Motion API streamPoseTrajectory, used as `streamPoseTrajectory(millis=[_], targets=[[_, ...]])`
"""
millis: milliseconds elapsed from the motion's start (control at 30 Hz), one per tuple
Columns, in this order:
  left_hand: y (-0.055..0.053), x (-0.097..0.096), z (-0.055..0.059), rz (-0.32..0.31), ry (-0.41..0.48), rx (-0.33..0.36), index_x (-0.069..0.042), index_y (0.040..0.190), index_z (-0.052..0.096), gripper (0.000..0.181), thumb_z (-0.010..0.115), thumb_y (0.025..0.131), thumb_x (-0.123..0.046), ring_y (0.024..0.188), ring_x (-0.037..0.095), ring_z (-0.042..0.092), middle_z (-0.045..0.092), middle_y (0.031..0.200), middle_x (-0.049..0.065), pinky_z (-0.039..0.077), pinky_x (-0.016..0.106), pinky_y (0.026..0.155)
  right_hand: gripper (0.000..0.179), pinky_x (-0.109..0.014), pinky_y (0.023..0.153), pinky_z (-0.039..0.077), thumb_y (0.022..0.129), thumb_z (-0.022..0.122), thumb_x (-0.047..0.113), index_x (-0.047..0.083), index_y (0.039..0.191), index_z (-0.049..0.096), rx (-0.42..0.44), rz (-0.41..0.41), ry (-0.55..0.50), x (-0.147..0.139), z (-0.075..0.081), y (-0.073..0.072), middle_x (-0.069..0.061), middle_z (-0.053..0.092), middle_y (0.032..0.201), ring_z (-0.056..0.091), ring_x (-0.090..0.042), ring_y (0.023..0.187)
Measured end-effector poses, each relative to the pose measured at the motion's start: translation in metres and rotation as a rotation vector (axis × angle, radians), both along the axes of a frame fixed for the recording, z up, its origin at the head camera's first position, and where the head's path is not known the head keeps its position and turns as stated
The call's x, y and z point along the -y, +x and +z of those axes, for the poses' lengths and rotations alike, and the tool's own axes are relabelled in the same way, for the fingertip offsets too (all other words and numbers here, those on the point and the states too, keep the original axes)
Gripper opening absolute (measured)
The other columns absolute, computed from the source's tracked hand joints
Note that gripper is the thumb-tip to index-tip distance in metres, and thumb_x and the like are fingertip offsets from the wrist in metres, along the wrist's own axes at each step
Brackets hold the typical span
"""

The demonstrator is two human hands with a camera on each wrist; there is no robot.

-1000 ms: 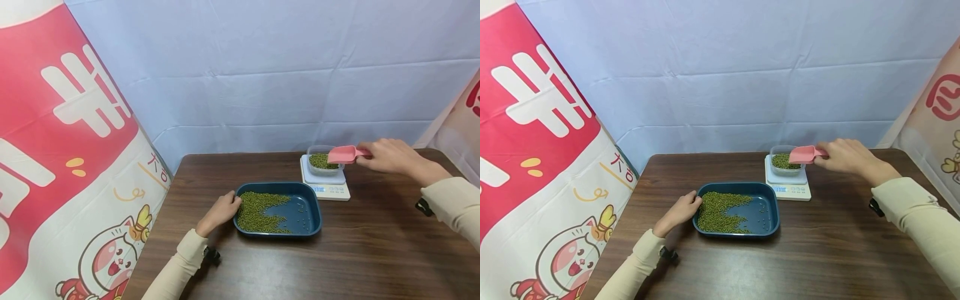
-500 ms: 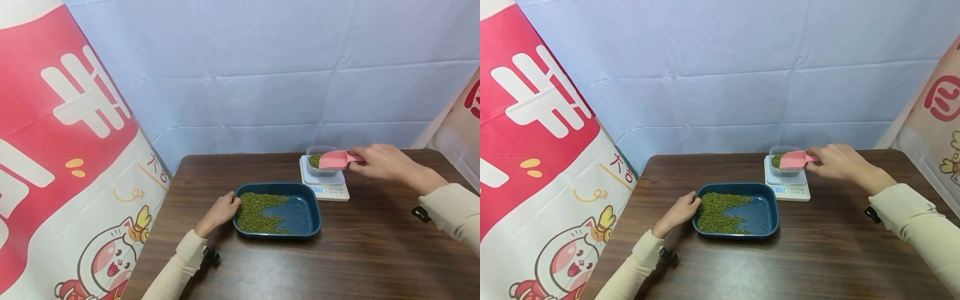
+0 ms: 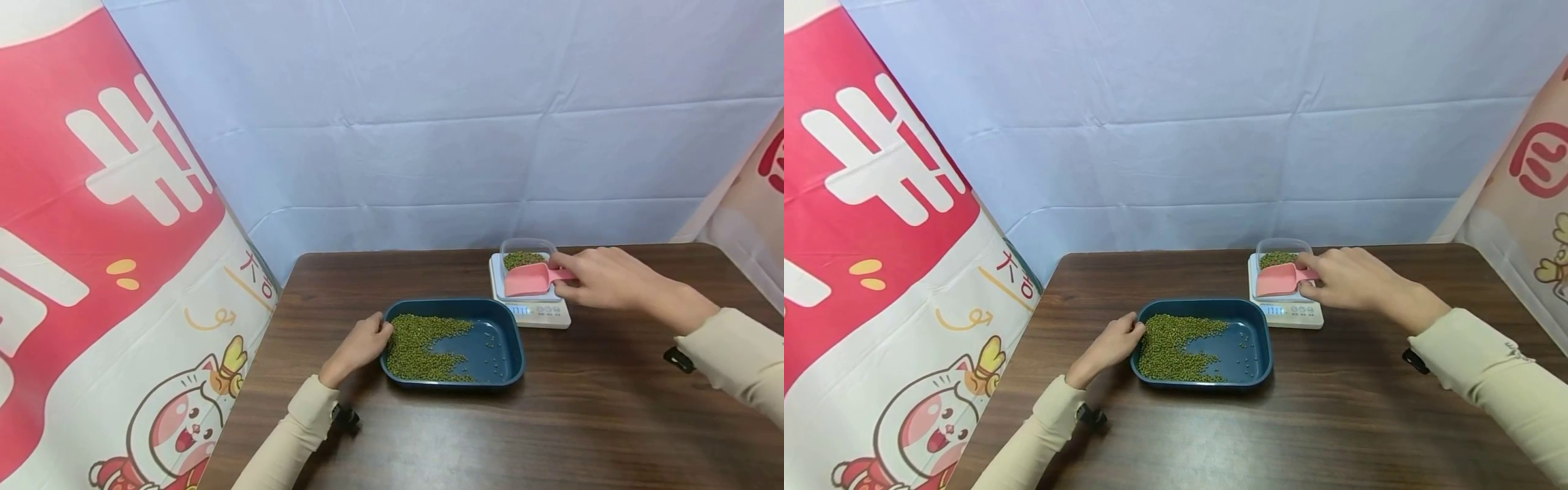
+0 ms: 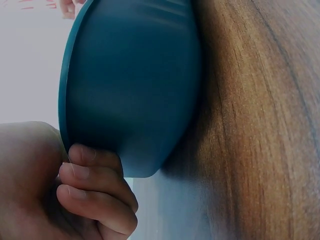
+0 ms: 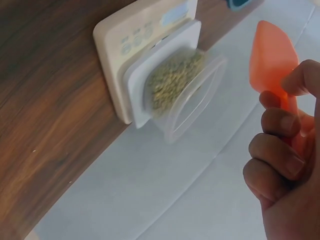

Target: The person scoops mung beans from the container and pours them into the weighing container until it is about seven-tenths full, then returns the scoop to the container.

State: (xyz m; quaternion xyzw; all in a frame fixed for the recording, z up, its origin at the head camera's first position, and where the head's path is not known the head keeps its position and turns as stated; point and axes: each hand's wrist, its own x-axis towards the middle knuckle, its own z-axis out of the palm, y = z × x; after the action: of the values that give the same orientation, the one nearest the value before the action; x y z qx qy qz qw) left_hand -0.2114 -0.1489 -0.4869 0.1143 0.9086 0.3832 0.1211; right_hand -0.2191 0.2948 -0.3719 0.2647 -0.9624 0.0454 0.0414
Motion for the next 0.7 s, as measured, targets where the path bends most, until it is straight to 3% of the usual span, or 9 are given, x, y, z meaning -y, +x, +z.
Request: streamPoseTrajectory(millis=[433, 700], targets=[[0.001, 0.0, 0.0, 0.0, 0.012, -0.003, -0.011, 0.089, 0.045, 0.028, 0.04, 0.112, -0.025, 0.063, 0.017, 0.037, 0.04, 0.075, 0.001, 0.035, 0.031, 0.061, 0.031, -0.025, 0.052, 0.021, 0.091, 0.079, 0.029, 0.014, 0.117, 0.073, 0.011, 0.092, 0.015, 0.025, -0.01, 0.01, 0.01, 0.037, 0.059, 0.029, -0.005, 0.052], [0.001, 0.0, 0.0, 0.009, 0.005, -0.006, -0.011, 0.089, 0.045, 0.027, 0.041, 0.112, -0.026, 0.063, 0.017, 0.037, 0.041, 0.075, 0.001, 0.035, 0.031, 0.061, 0.021, -0.027, 0.053, 0.027, 0.09, 0.08, 0.032, 0.018, 0.103, 0.069, 0.013, 0.144, 0.031, 0.038, -0.021, 0.009, 0.012, 0.041, 0.06, 0.034, -0.005, 0.053]])
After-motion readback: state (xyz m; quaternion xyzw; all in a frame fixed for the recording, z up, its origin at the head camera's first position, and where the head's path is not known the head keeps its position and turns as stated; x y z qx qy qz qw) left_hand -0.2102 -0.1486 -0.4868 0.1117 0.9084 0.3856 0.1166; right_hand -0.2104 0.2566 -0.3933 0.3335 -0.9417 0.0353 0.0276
